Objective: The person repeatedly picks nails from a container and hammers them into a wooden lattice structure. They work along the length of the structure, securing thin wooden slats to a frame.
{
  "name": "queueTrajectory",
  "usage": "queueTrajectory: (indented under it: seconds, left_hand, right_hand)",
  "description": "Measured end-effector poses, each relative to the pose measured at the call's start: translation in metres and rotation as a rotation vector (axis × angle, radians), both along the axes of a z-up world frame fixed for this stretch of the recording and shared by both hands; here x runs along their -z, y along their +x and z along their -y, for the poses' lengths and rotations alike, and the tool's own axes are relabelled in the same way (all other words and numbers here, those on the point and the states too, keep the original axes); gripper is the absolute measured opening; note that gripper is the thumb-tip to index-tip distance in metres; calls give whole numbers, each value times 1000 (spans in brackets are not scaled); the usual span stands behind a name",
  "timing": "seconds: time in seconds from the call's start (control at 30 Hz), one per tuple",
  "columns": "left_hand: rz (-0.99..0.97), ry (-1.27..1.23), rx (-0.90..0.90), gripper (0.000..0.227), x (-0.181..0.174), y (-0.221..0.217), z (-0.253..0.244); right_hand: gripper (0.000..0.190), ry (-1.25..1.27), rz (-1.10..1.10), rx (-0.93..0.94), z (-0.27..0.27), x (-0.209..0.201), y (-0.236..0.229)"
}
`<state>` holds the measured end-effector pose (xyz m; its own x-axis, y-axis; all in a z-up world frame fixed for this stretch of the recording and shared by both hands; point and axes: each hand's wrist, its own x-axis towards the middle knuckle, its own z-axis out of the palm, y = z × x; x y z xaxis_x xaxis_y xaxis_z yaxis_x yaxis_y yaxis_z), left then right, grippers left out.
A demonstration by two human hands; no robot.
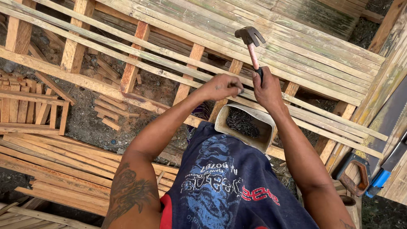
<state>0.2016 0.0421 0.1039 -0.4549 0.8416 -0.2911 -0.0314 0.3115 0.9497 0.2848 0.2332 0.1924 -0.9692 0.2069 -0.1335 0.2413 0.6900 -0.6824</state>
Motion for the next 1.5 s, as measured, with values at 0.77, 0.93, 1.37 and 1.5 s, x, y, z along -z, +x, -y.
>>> queueTrajectory:
  seconds: [0.77,0.93,1.37,1.5]
  left_hand:
    - [-624,-298,493,35,-16,112,-28]
    - [-584,140,204,18,-29,77,-12]
    - [-698,-72,-451,9,36,-54,-56]
    - [-750,-72,-439,10,45,-55,-53]
  right_hand:
    - [33,-43,207,128,-39,17,65]
    - [33,-35,264,114,-39,18,52]
    - [21,11,-28,-52,-37,13,37]
    - [15,108,-61,-119,-34,15,31]
